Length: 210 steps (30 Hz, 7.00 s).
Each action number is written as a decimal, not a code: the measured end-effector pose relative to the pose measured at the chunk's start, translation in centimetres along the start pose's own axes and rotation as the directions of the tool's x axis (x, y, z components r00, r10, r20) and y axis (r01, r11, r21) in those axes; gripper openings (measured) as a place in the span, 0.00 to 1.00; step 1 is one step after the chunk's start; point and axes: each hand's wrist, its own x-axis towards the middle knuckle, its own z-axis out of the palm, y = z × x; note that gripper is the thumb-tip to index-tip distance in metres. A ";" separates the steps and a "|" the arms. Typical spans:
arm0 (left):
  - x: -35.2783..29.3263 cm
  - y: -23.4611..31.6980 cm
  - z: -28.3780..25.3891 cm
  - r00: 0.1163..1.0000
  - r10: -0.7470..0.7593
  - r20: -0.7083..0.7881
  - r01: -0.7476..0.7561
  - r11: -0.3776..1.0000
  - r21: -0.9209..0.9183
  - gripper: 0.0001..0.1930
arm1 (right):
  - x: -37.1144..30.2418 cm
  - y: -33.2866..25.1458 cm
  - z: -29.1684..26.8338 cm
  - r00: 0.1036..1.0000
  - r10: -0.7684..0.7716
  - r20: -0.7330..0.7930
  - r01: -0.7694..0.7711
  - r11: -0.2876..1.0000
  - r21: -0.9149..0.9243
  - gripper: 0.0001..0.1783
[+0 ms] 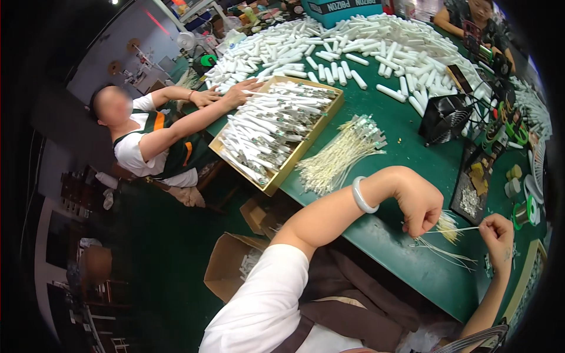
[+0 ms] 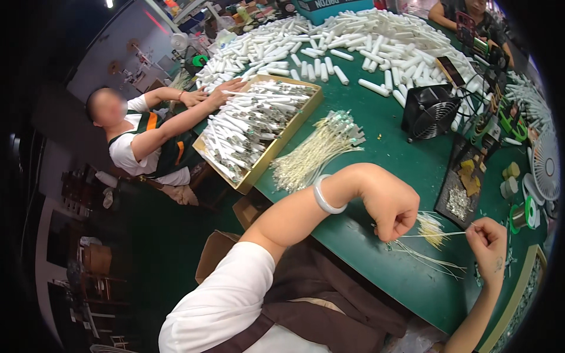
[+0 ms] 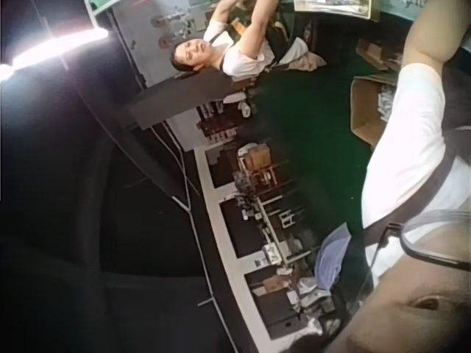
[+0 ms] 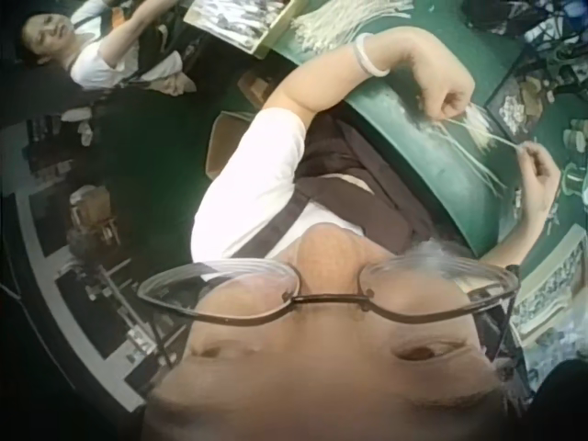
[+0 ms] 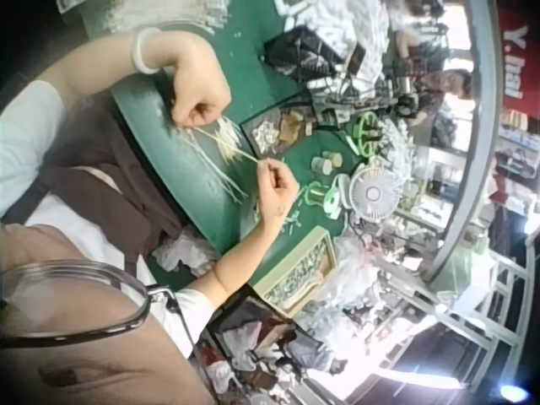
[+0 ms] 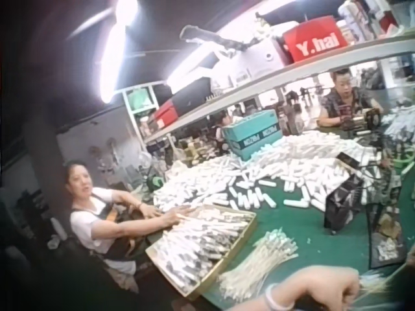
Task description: Manually assemble small electronic components onto wire leads at a workstation.
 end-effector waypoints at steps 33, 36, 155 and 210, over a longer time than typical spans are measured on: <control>-8.5 14.2 13.0 -0.402 0.511 -0.760 -0.872 0.037 0.487 0.13 | -0.5 -0.9 3.5 0.997 -0.074 0.031 0.076 0.994 -0.078 0.04; -9.7 15.2 12.9 -0.321 0.518 -0.793 -0.879 0.150 0.453 0.13 | -0.7 -1.0 3.3 0.998 -0.063 0.030 0.065 0.994 -0.083 0.04; 6.6 -0.1 5.2 0.620 -0.108 -0.777 -0.441 0.771 -0.459 0.03 | -0.1 -0.6 2.9 0.998 0.049 0.029 -0.057 0.904 0.423 0.08; 6.7 -0.6 4.9 0.669 -0.219 -0.711 -0.413 0.686 -0.599 0.05 | -0.4 -1.0 3.0 0.997 0.010 -0.071 0.009 0.967 0.253 0.05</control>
